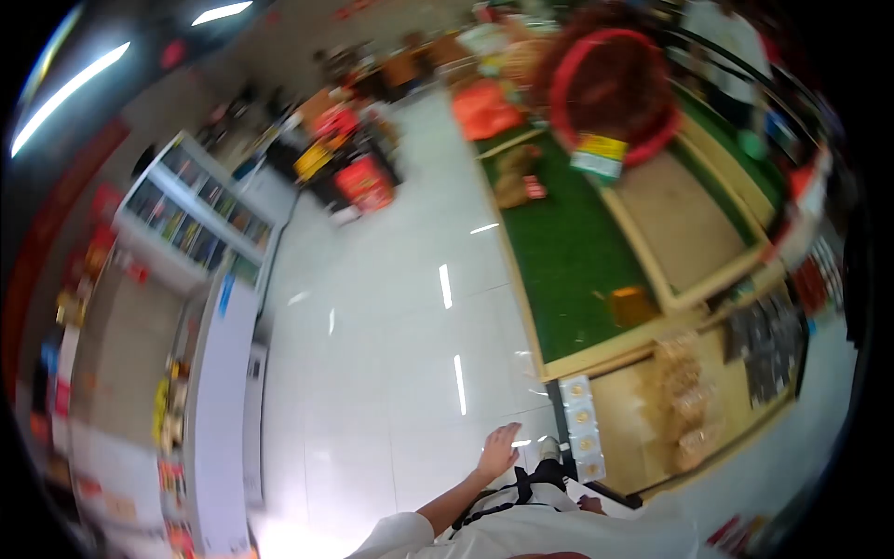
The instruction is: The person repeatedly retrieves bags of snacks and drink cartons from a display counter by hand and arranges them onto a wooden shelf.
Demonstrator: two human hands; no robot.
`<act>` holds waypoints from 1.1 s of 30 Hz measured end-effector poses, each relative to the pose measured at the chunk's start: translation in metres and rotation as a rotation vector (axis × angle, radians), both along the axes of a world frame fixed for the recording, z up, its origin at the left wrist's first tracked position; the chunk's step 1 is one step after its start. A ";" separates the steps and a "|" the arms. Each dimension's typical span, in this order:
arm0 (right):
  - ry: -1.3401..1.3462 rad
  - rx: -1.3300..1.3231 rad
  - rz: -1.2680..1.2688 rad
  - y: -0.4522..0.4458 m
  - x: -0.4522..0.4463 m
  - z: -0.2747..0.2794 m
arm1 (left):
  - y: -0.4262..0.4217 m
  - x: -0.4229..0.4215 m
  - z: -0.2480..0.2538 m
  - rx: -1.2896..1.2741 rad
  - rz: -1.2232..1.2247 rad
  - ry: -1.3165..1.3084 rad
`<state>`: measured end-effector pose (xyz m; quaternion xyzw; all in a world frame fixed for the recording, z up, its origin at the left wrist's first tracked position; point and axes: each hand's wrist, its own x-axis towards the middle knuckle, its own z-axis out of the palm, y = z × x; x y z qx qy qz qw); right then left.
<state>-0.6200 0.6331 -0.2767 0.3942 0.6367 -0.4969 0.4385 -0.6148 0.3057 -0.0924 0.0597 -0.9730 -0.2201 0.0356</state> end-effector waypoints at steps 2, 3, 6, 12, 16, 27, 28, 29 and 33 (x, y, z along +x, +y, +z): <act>0.019 0.015 0.237 -0.027 0.000 0.001 | -0.035 0.052 -0.030 0.036 0.379 -0.058; 0.040 0.016 0.352 -0.044 -0.001 0.003 | -0.051 0.080 -0.038 0.104 0.578 -0.178; 0.125 0.004 0.702 -0.094 -0.006 0.011 | -0.087 0.185 -0.085 0.410 1.050 -0.351; 0.343 -0.012 1.358 -0.200 0.002 0.034 | -0.060 0.389 -0.151 0.688 1.683 -0.263; 0.425 -0.008 1.672 -0.273 0.019 0.056 | -0.008 0.477 -0.152 0.873 1.843 -0.301; 0.382 -0.176 1.771 -0.479 0.154 0.081 | 0.090 0.544 -0.165 1.268 2.197 -0.235; 0.422 -0.217 1.845 -0.490 0.162 0.079 | 0.090 0.541 -0.176 1.303 2.190 -0.230; 0.419 -0.219 1.875 -0.500 0.168 0.078 | 0.090 0.537 -0.190 1.320 2.214 -0.216; 0.400 -0.203 2.273 -0.533 0.175 0.049 | 0.070 0.531 -0.206 1.425 2.493 0.373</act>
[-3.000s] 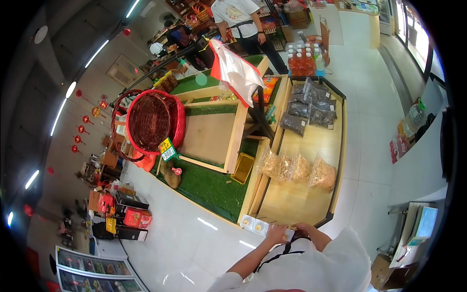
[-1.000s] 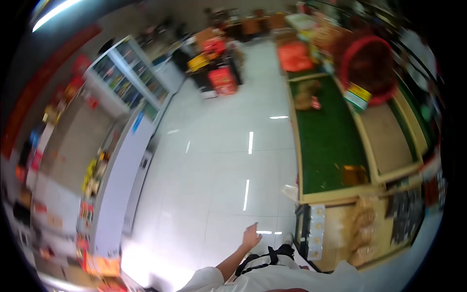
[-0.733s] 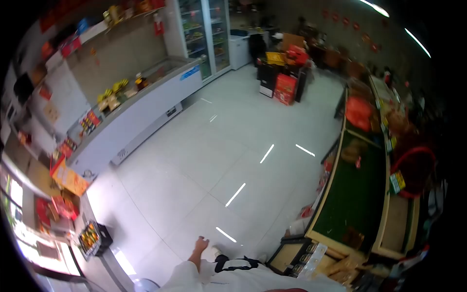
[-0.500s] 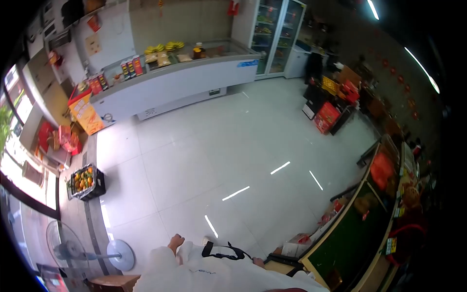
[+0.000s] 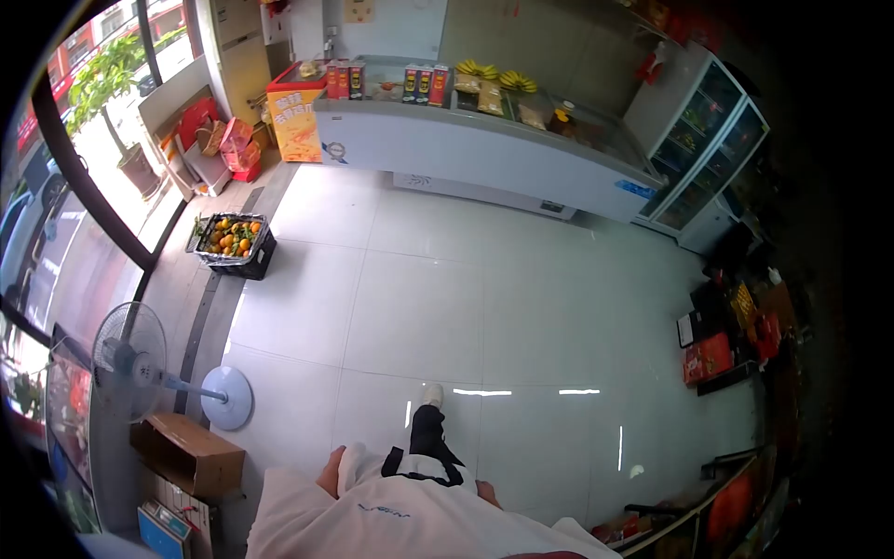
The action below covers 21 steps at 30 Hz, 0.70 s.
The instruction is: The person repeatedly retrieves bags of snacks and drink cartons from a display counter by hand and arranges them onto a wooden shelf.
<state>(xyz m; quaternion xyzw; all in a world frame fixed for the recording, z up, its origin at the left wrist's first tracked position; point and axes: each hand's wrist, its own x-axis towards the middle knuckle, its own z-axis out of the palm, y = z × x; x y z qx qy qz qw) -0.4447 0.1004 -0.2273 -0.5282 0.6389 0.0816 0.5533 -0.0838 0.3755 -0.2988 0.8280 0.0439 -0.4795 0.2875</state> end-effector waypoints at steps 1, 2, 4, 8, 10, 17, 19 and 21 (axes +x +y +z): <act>0.015 0.037 0.096 -0.009 -0.004 -0.015 | -0.011 0.004 0.005 0.024 -0.042 0.013; 0.023 0.055 0.194 -0.019 -0.007 -0.025 | -0.025 0.009 0.012 0.029 -0.081 0.012; 0.018 0.034 0.421 -0.046 -0.005 -0.046 | -0.053 0.026 0.027 0.018 -0.131 -0.008; -0.058 -0.196 0.915 -0.114 0.014 -0.080 | -0.096 0.066 0.055 0.010 -0.225 -0.076; -0.083 -0.300 1.043 -0.155 0.044 -0.096 | -0.115 0.087 0.059 -0.011 -0.314 -0.114; -0.366 0.185 -0.325 -0.268 0.201 -0.002 | -0.244 0.155 0.094 -0.099 -0.327 -0.229; -0.449 0.196 -0.309 -0.286 0.224 0.022 | -0.280 0.165 0.111 -0.113 -0.290 -0.313; -0.438 0.194 -0.298 -0.292 0.230 0.025 | -0.301 0.178 0.116 -0.154 -0.345 -0.388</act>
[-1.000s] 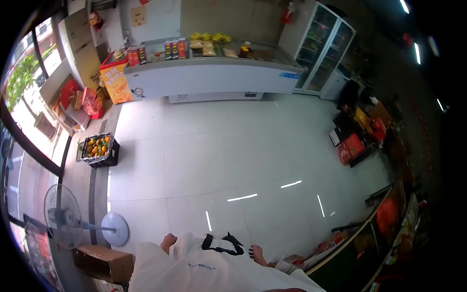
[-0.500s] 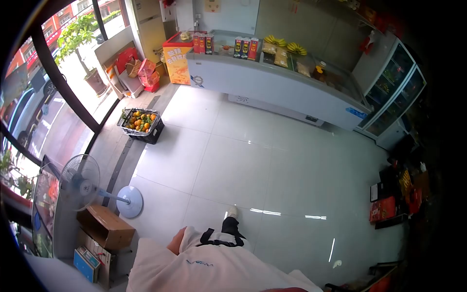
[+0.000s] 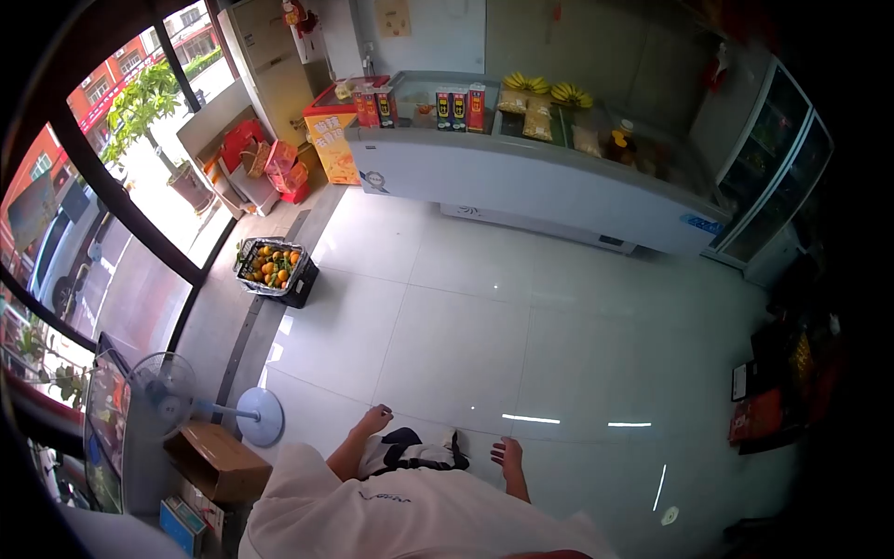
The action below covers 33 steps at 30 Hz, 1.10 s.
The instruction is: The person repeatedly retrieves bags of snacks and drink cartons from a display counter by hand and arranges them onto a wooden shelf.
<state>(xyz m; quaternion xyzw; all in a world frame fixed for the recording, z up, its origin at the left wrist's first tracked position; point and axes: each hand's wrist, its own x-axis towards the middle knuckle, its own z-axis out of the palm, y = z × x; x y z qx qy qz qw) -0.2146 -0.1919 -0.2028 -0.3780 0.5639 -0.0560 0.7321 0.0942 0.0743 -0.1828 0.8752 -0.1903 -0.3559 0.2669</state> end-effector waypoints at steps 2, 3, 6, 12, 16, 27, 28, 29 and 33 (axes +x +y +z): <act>0.039 0.036 0.004 -0.002 0.003 -0.004 | -0.009 0.016 -0.007 -0.028 -0.011 -0.045; 0.081 0.063 0.001 0.000 -0.004 -0.008 | -0.010 0.026 -0.012 0.005 -0.006 -0.036; 0.099 0.121 0.061 0.013 -0.052 -0.071 | -0.015 0.055 -0.028 0.113 0.059 0.013; 0.471 0.025 0.396 0.007 -0.006 -0.057 | -0.029 0.128 -0.053 0.256 0.048 0.101; 0.476 -0.109 0.466 -0.019 0.069 -0.037 | -0.056 0.190 -0.062 0.284 0.137 0.155; 0.168 -0.168 0.248 -0.175 0.343 0.042 | -0.147 0.352 -0.039 -0.212 0.411 0.167; 0.152 -0.193 0.277 -0.188 0.366 0.049 | -0.147 0.355 -0.037 -0.255 0.444 0.191; 0.171 -0.210 0.332 -0.199 0.388 0.053 | -0.144 0.355 -0.035 -0.276 0.481 0.213; 0.245 -0.200 0.531 -0.215 0.437 0.041 | -0.106 0.360 -0.053 -0.224 0.728 0.475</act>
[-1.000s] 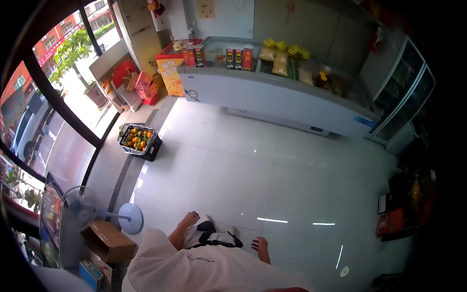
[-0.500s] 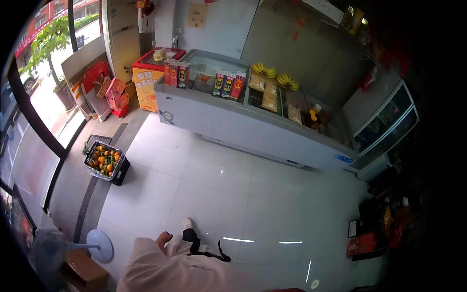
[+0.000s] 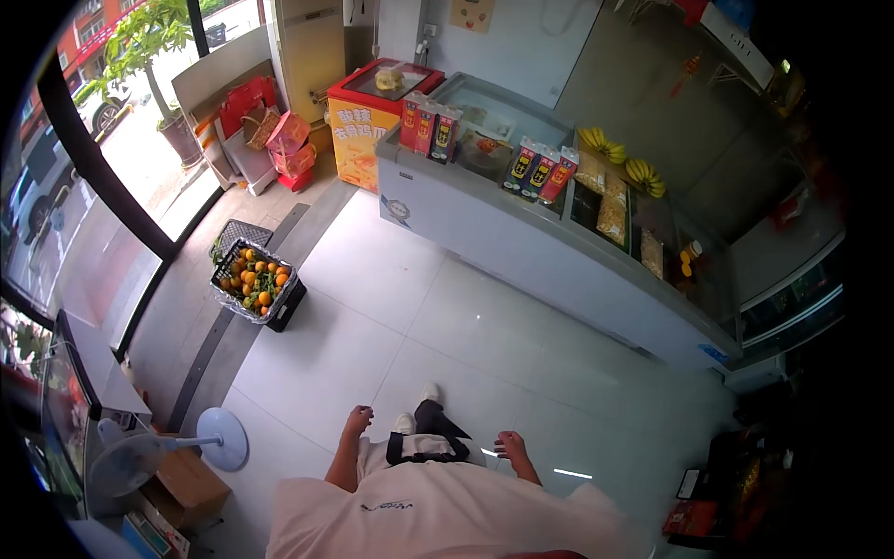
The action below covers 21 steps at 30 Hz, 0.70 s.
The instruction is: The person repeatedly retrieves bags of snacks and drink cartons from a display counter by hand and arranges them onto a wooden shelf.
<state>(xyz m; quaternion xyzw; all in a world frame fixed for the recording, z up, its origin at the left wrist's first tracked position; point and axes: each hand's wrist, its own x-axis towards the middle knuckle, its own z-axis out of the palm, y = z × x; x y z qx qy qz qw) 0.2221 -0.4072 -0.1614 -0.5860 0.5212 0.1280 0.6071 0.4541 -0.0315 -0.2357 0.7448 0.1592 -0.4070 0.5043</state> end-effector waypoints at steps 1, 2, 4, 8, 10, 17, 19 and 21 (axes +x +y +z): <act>-0.005 0.019 0.002 -0.001 0.008 -0.005 | 0.012 -0.003 -0.008 0.002 0.126 0.108; 0.065 0.038 0.045 0.000 0.014 -0.009 | 0.032 -0.011 -0.060 -0.087 0.279 0.071; 0.155 0.111 0.136 -0.001 0.022 -0.025 | 0.049 -0.015 -0.032 0.128 0.272 0.258; -0.468 -0.517 1.042 -0.047 -0.008 -0.156 | 0.053 0.004 -0.017 0.228 0.284 0.319; -0.345 -0.489 1.062 -0.056 0.002 -0.167 | 0.054 0.029 -0.036 0.311 0.072 0.291; 0.174 0.226 -0.048 -0.108 0.210 -0.115 | -0.046 0.202 0.016 0.349 -0.134 0.185; 0.043 0.247 -0.064 -0.133 0.281 -0.093 | -0.090 0.268 0.036 0.356 -0.162 -0.013; -0.197 0.253 -0.251 -0.151 0.351 -0.061 | -0.120 0.336 0.014 0.162 -0.246 -0.180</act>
